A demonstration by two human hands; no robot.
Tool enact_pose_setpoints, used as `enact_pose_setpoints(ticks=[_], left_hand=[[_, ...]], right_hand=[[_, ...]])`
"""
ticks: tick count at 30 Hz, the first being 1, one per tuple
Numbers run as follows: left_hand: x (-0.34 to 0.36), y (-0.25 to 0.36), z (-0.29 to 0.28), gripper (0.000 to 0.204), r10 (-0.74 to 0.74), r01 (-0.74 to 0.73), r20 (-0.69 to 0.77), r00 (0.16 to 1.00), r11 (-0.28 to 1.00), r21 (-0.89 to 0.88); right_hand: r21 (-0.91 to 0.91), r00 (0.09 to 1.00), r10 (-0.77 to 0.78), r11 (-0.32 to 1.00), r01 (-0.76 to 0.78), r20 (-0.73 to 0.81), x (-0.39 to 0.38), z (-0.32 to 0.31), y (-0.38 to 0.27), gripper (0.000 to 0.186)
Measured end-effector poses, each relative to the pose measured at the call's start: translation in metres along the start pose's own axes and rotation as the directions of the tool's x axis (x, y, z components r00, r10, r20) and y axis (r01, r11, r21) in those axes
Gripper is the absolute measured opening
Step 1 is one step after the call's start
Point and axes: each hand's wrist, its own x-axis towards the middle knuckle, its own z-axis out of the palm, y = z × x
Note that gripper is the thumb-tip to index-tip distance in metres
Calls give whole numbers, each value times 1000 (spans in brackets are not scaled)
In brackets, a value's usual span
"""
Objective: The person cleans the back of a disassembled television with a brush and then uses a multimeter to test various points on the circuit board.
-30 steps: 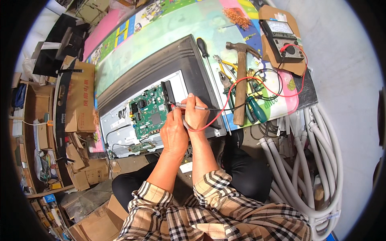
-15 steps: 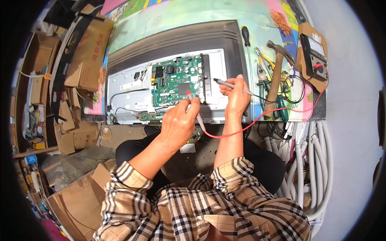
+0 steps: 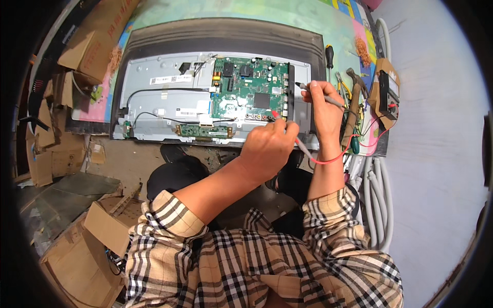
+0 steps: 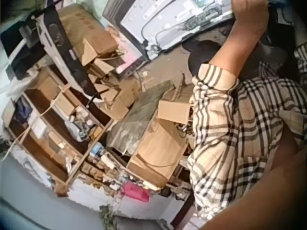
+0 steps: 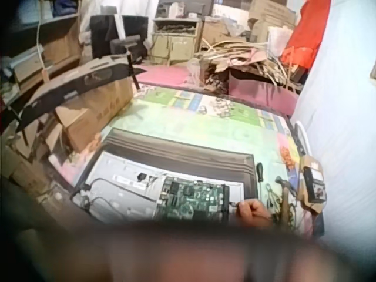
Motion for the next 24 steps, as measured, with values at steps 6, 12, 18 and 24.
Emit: enact_pose_setpoints(ticks=[6, 12, 18, 24], left_hand=[[6, -6, -8, 19, 29, -34, -65, 997, 996, -81], [-4, 1, -6, 26, 23, -15, 53, 998, 989, -145], [-3, -2, -4, 20, -1, 19, 99, 995, 983, -183], [7, -4, -4, 17, -108, 130, 117, 987, 970, -203]], right_hand=[[-377, 974, -122, 907, 187, 190, 1, -5, -35, 12], [-208, 987, 13, 978, 21, 161, -3, -19, -32, 17], [-350, 991, 32, 937, 16, 130, 3, -15, -25, 18], [-350, 989, -62, 931, 107, 137, 7, -5, -28, 18]])
